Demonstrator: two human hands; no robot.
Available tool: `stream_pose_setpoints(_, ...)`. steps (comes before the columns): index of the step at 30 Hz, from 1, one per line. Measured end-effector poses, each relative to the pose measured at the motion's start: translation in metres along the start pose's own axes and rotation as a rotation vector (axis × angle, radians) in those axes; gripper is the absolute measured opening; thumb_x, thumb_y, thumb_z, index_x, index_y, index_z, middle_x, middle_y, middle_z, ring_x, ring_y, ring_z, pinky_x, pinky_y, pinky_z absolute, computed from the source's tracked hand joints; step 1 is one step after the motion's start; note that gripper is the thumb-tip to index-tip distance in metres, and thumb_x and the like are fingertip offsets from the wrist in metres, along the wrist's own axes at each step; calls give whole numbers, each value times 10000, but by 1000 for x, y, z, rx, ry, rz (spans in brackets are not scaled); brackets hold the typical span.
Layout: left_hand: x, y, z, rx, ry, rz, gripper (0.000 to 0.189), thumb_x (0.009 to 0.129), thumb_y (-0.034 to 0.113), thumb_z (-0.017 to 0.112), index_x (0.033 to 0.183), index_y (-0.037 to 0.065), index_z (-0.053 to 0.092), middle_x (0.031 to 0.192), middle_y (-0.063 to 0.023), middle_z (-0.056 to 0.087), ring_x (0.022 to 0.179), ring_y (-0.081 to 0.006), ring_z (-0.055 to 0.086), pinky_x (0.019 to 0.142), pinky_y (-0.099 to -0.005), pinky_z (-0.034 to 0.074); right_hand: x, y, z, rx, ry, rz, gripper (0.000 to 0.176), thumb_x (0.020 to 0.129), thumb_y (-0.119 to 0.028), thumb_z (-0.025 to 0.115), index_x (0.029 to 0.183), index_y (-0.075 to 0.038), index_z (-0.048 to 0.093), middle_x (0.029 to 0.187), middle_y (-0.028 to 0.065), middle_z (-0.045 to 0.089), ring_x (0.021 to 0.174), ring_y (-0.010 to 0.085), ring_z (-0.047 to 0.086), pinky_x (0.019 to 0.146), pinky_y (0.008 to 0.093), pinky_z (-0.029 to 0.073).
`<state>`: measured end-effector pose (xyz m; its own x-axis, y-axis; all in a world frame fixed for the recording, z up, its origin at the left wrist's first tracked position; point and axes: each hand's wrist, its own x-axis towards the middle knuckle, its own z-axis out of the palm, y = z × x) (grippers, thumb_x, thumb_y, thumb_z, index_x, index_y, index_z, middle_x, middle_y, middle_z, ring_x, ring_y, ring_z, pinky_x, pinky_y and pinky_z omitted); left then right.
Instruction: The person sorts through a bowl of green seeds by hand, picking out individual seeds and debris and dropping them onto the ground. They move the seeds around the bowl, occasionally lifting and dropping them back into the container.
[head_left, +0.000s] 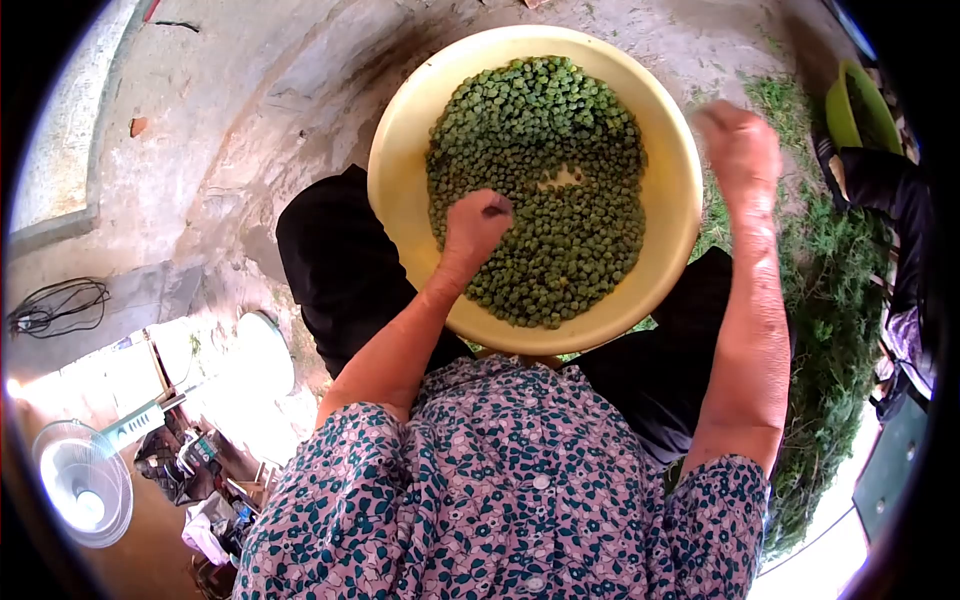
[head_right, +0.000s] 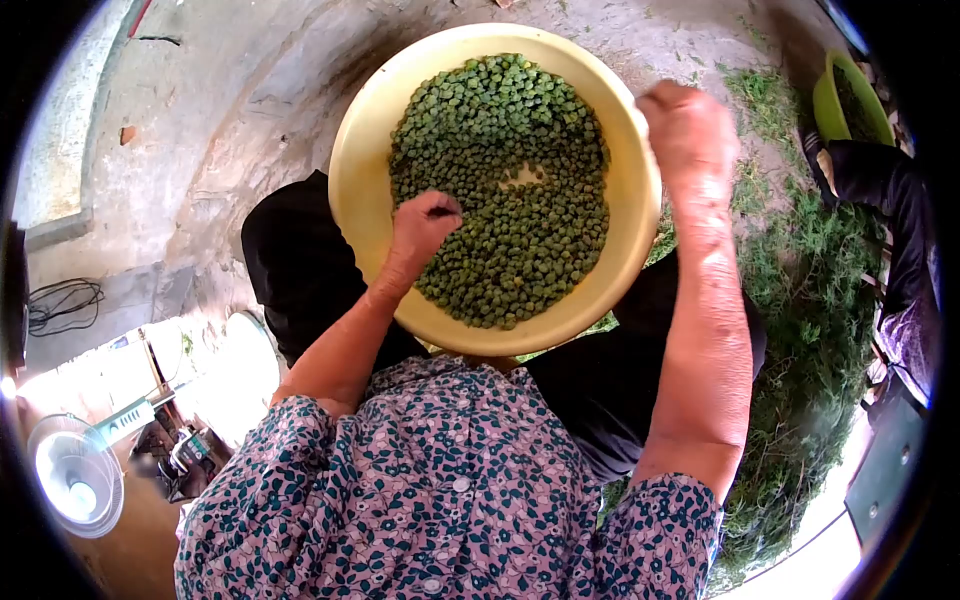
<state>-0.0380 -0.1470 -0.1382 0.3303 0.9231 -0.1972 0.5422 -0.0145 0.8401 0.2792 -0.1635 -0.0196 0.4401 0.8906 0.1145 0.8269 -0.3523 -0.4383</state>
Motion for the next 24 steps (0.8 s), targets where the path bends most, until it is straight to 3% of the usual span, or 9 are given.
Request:
stream_pose_setpoints(3, -11, -19, 21, 88, -122, 59, 127, 719, -13, 654, 840, 13, 627, 804, -45, 626, 740, -113, 596, 676, -254, 487, 12, 25, -34, -202, 101, 169, 233, 807, -372, 652, 898, -166, 707, 778, 51, 683, 675, 221, 645, 662, 337, 521)
stream_pose_setpoints(5, -15, -5, 27, 29, -179, 9, 131, 725, 3, 650, 855, 10, 632, 837, -66, 628, 758, -144, 611, 699, -271, 494, 19, 74, -31, -140, 255, 50, 299, 819, -347, 632, 1026, -136, 678, 927, 106, 678, 811, 281, 649, 750, 370, 508)
stream_pose_setpoints(8, -15, -6, 36, 49, -351, -82, 137, 739, 30, 636, 874, 7, 635, 885, -90, 631, 795, -201, 625, 737, -301, 499, 18, 73, -50, -221, 256, 133, 428, 812, -296, 618, 1170, -64, 592, 1163, 179, 590, 1048, 288, 589, 905, 377, 443)
stream_pose_setpoints(11, -16, -14, 36, 46, -293, -30, 134, 747, 32, 623, 877, 6, 635, 875, -89, 637, 788, -194, 619, 730, -301, 493, 13, 70, -52, -59, 383, 130, 439, 813, -306, 622, 1179, -66, 586, 1136, 171, 608, 1031, 272, 599, 894, 365, 447)
stream_pose_setpoints(15, -3, -32, 30, 128, -238, -160, 138, 759, 30, 604, 891, 7, 639, 845, -94, 637, 773, -191, 605, 716, -289, 480, 10, 52, -51, 132, 266, 110, 373, 828, -270, 617, 1131, -52, 618, 1074, 158, 640, 985, 242, 615, 861, 320, 455)
stream_pose_setpoints(19, 22, -20, 35, 25, -150, -245, 225, 800, 37, 570, 1017, 19, 625, 792, -79, 606, 708, -180, 562, 672, -284, 457, 10, 28, -51, 199, 224, 103, 342, 834, -248, 618, 1107, -44, 631, 1058, 147, 648, 963, 222, 620, 853, 307, 456)
stream_pose_setpoints(21, 36, -5, 41, 84, -180, -237, 245, 863, 107, 563, 1078, -2, 608, 990, -158, 635, 854, -307, 602, 747, -404, 477, 10, 23, -49, 219, 220, 78, 345, 836, -247, 619, 1111, -38, 627, 1047, 143, 652, 948, 214, 623, 848, 307, 458)
stream_pose_setpoints(22, 46, -7, 47, 91, -189, -196, 295, 838, 60, 570, 1129, 8, 569, 809, -64, 605, 679, -171, 545, 612, -300, 435, 10, 18, -51, 196, 216, 91, 332, 840, -235, 617, 1106, -36, 629, 1042, 142, 653, 945, 213, 622, 846, 307, 459)
stream_pose_setpoints(24, 66, -19, 61, 56, -173, -228, 266, 848, 80, 578, 1101, -3, 578, 792, -66, 606, 654, -165, 542, 581, -305, 430, 9, 13, -49, 208, 211, 93, 327, 842, -234, 617, 1103, -37, 631, 1042, 140, 653, 945, 212, 623, 841, 308, 462)
